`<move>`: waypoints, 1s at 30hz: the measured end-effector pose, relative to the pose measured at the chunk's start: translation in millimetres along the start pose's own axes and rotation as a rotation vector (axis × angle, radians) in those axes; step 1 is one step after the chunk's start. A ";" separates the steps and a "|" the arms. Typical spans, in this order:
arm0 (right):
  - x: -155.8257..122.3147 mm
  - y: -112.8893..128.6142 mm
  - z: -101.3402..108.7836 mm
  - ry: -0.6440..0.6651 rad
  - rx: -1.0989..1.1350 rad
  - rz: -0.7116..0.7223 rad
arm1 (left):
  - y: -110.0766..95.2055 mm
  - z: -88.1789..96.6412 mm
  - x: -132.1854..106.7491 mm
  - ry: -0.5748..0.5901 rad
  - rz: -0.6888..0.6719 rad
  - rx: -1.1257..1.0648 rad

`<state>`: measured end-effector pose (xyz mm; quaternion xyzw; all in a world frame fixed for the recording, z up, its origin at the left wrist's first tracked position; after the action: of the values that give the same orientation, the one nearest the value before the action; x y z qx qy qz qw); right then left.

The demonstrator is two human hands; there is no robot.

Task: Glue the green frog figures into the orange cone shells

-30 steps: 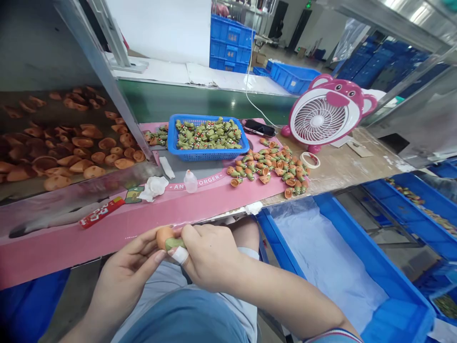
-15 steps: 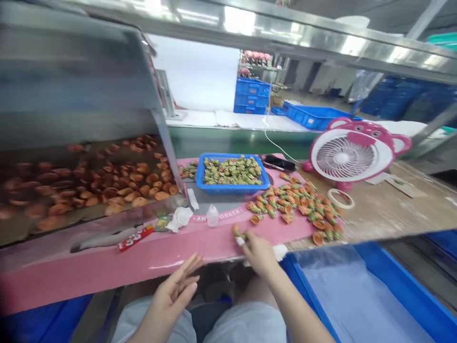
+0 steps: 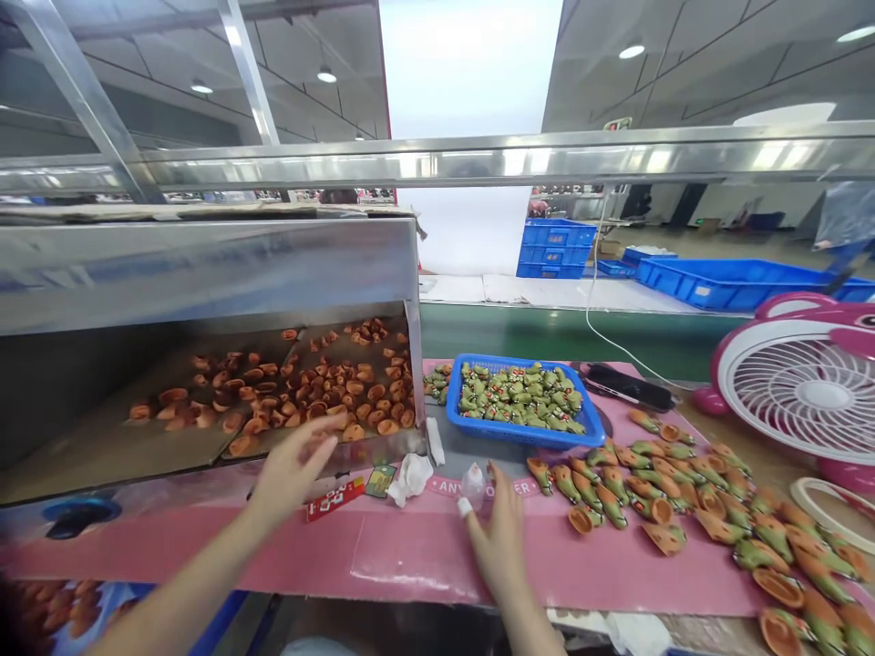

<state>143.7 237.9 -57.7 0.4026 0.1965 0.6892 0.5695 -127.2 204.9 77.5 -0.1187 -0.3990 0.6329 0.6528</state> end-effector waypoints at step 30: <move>2.6 -10.8 4.8 -0.137 0.328 -0.139 | -22.7 -27.6 67.9 0.215 -0.054 -0.362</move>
<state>154.2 242.5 -61.9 0.5216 0.2943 0.5779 0.5545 -100.2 273.3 99.6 -0.2900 -0.4372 0.5170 0.6763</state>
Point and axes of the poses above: each hand's wrist, its own x-axis towards the middle knuckle, its own z-axis out of the back of the hand, y = z × x, the point moved 8 cm from there along x, towards the middle knuckle, and after that the axes turned 6 degrees about -x, right-handed, at the moved point
